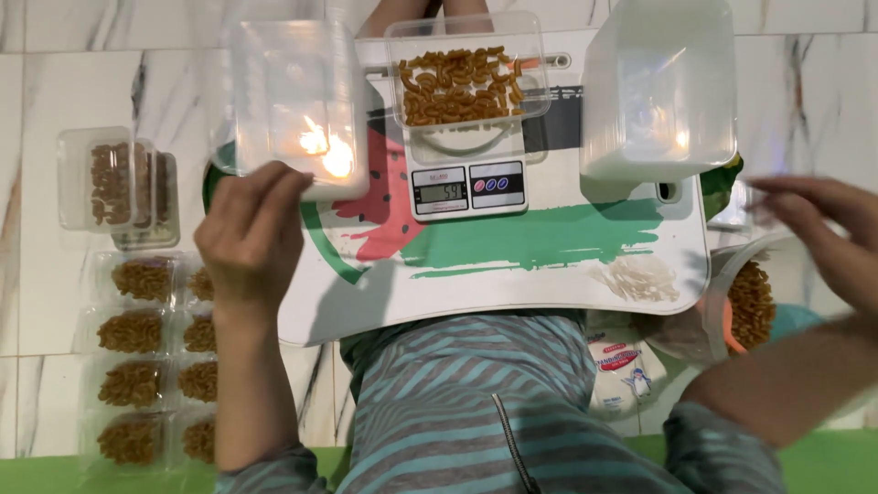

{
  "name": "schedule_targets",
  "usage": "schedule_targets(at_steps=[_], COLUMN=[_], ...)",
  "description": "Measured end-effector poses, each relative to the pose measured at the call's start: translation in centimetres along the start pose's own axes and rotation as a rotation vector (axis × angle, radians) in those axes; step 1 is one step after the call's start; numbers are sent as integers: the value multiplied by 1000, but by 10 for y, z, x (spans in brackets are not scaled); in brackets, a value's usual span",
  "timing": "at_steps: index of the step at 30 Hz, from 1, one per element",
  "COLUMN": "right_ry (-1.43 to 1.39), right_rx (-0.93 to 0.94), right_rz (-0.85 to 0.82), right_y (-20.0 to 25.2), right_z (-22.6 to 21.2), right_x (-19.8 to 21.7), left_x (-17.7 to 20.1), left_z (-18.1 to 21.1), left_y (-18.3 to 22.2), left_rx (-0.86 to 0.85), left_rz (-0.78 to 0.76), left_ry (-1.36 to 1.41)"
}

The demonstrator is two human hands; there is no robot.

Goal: Portioning cooked macaroni from a large bowl into individual plastic containers using a spoon and a digital scale for weight consistency.

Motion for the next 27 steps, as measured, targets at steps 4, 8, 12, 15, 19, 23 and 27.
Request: schedule_targets(at_steps=[4, 8, 12, 15, 19, 23, 27], right_ry=[-126, -487, -374, -83, 192, 317, 325], right_rx=[441, 309, 369, 386, 411, 422, 339], right_rz=[-190, -177, -46, 161, 365, 433, 366], right_y=[-46, -116, -158, -176, -175, -170, -172], right_z=[-142, -152, -141, -124, -131, -123, -113], right_x=[-62, -105, -142, -163, -187, -198, -203], left_x=[-9, -42, -95, -116, -141, -147, -168], left_z=[27, 35, 16, 0, -12, -14, -25], left_y=[-31, -52, -54, -61, -69, -75, -69], left_rx=[-338, -588, -656, -489, -130, -51, 90], left_rz=[-1, -54, -105, -168, -245, -191, -200], left_ry=[205, 313, 136, 151, 489, 576, 542])
Point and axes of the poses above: each hand's wrist, its own y-axis away from the middle knuckle, its own x-axis out of the back of the hand, z = x × y, the point moved 7 cm from there along -y, towards the middle knuckle, and after that the axes turned 2 degrees about -y, right-handed, at the moved point
